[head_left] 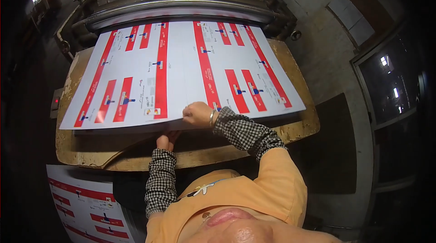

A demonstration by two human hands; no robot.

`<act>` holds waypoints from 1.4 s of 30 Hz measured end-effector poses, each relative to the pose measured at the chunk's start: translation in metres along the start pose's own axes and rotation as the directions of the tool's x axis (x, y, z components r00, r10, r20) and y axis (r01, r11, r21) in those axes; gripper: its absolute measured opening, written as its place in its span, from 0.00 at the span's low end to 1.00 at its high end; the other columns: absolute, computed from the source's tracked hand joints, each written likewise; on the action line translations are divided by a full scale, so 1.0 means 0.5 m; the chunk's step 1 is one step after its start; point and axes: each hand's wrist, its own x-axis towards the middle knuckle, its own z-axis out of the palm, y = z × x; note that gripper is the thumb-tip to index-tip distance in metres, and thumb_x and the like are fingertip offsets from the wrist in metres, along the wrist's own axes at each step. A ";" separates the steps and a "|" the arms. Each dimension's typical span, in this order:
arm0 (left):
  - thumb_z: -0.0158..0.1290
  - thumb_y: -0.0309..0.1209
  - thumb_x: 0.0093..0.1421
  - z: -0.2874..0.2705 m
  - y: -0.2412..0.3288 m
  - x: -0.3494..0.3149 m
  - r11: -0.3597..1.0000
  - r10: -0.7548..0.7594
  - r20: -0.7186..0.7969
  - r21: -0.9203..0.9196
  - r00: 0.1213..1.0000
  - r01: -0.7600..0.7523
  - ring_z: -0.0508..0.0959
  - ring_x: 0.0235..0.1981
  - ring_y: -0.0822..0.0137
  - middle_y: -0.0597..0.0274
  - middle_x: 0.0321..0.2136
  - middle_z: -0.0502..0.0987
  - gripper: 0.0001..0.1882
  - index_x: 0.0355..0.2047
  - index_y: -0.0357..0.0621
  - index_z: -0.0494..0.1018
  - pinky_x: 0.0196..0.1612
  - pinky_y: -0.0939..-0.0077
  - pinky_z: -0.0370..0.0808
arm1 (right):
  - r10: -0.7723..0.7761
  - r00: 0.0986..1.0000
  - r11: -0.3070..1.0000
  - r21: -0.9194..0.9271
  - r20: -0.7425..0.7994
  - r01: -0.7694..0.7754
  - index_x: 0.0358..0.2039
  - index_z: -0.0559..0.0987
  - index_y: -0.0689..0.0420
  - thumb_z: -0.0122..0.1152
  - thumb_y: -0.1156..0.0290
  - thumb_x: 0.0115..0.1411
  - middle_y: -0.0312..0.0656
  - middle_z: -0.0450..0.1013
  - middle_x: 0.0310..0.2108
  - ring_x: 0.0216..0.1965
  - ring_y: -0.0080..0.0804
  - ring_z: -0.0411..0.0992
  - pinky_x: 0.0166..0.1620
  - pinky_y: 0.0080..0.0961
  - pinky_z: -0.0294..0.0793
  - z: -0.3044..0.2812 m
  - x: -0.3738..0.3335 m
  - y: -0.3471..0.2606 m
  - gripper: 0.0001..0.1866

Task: Feeding large printed paper sheets into a rolling machine at an industrial facility.

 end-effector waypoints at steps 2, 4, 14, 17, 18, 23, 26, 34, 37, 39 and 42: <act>0.38 0.26 0.56 0.002 0.001 -0.003 1.000 0.014 0.048 -0.020 0.999 -0.013 0.69 0.45 0.56 0.49 0.42 0.69 0.16 0.45 0.33 0.62 0.49 0.58 0.67 | 0.059 0.991 0.993 0.097 0.120 -0.071 0.20 0.75 0.58 0.54 0.64 0.46 0.48 0.71 0.21 0.27 0.46 0.69 0.31 0.38 0.67 0.027 -0.012 0.011 0.10; 0.35 0.24 0.56 -0.001 0.006 0.001 1.000 0.022 0.101 -0.007 0.995 -0.022 0.68 0.46 0.54 0.46 0.44 0.67 0.17 0.46 0.32 0.60 0.49 0.57 0.66 | 0.123 0.979 0.989 0.066 0.166 -0.135 0.21 0.76 0.57 0.55 0.62 0.45 0.48 0.71 0.22 0.28 0.46 0.70 0.33 0.37 0.68 0.043 -0.015 0.011 0.11; 0.44 0.28 0.57 0.017 0.014 -0.009 0.999 0.000 0.072 0.051 0.997 -0.004 0.74 0.35 0.63 0.55 0.36 0.72 0.13 0.42 0.37 0.63 0.36 0.68 0.74 | 0.157 0.985 0.978 -0.151 0.076 -0.144 0.24 0.75 0.58 0.55 0.57 0.45 0.48 0.70 0.26 0.33 0.43 0.67 0.42 0.37 0.66 0.076 0.099 0.107 0.16; 0.44 0.24 0.55 0.014 0.011 -0.029 0.997 0.051 0.127 -0.060 0.991 -0.043 0.74 0.37 0.63 0.56 0.37 0.71 0.15 0.44 0.38 0.62 0.37 0.67 0.74 | 0.074 0.973 0.984 -0.178 0.221 -0.034 0.50 0.62 0.57 0.62 0.46 0.38 0.55 0.52 0.54 0.56 0.53 0.49 0.52 0.50 0.53 0.107 0.020 0.010 0.42; 0.44 0.24 0.55 0.014 0.010 -0.029 0.997 0.060 0.127 -0.065 0.990 -0.052 0.74 0.37 0.63 0.56 0.37 0.71 0.15 0.44 0.38 0.62 0.37 0.67 0.74 | 0.105 0.953 0.978 -0.206 0.285 -0.046 0.55 0.54 0.54 0.65 0.50 0.36 0.58 0.45 0.57 0.60 0.53 0.42 0.56 0.50 0.46 0.104 -0.005 -0.011 0.48; 0.46 0.20 0.51 0.003 0.012 -0.030 0.998 0.019 0.207 -0.063 0.978 -0.006 0.71 0.41 0.60 0.53 0.41 0.69 0.19 0.45 0.36 0.61 0.44 0.64 0.71 | 0.011 0.942 0.999 -0.051 0.334 0.006 0.41 0.71 0.59 0.61 0.58 0.42 0.53 0.59 0.51 0.52 0.48 0.58 0.49 0.36 0.61 0.021 0.006 -0.020 0.27; 0.46 0.22 0.52 0.013 0.016 -0.019 0.992 -0.074 0.255 -0.084 0.964 0.098 0.72 0.41 0.61 0.55 0.40 0.70 0.16 0.43 0.35 0.63 0.47 0.62 0.69 | 0.066 0.951 0.946 0.285 0.302 -0.156 0.32 0.75 0.61 0.55 0.63 0.47 0.50 0.70 0.37 0.38 0.44 0.69 0.40 0.31 0.68 0.000 0.020 0.029 0.15; 0.34 0.27 0.58 0.003 0.000 -0.006 0.999 -0.001 0.047 -0.033 0.999 0.003 0.70 0.43 0.59 0.52 0.42 0.69 0.16 0.46 0.37 0.61 0.48 0.58 0.67 | 0.031 0.971 0.970 0.228 0.238 -0.087 0.36 0.73 0.62 0.54 0.68 0.50 0.49 0.69 0.41 0.42 0.41 0.69 0.45 0.24 0.68 -0.027 0.004 -0.023 0.14; 0.32 0.27 0.58 0.003 -0.003 -0.006 0.999 0.015 0.085 -0.038 0.996 -0.011 0.70 0.44 0.59 0.49 0.43 0.68 0.17 0.47 0.36 0.60 0.48 0.58 0.67 | 0.041 0.972 0.971 0.221 0.233 -0.094 0.35 0.74 0.62 0.55 0.67 0.49 0.49 0.69 0.42 0.48 0.45 0.65 0.49 0.28 0.64 0.034 -0.023 0.002 0.15; 0.31 0.26 0.58 -0.002 -0.003 -0.011 0.999 0.008 0.095 -0.041 0.995 -0.004 0.69 0.46 0.57 0.48 0.44 0.66 0.17 0.47 0.35 0.59 0.47 0.58 0.68 | 0.046 0.960 0.977 0.190 0.276 -0.101 0.36 0.74 0.61 0.56 0.66 0.48 0.49 0.68 0.43 0.48 0.44 0.65 0.50 0.28 0.63 0.041 -0.025 0.004 0.15; 0.32 0.25 0.58 -0.020 -0.006 -0.009 0.996 -0.004 0.177 -0.086 0.984 0.020 0.69 0.46 0.57 0.48 0.44 0.67 0.16 0.46 0.34 0.59 0.47 0.59 0.68 | 0.102 0.942 0.964 0.202 0.319 -0.173 0.35 0.75 0.61 0.56 0.66 0.47 0.49 0.69 0.43 0.48 0.42 0.65 0.49 0.27 0.64 0.040 0.000 0.014 0.16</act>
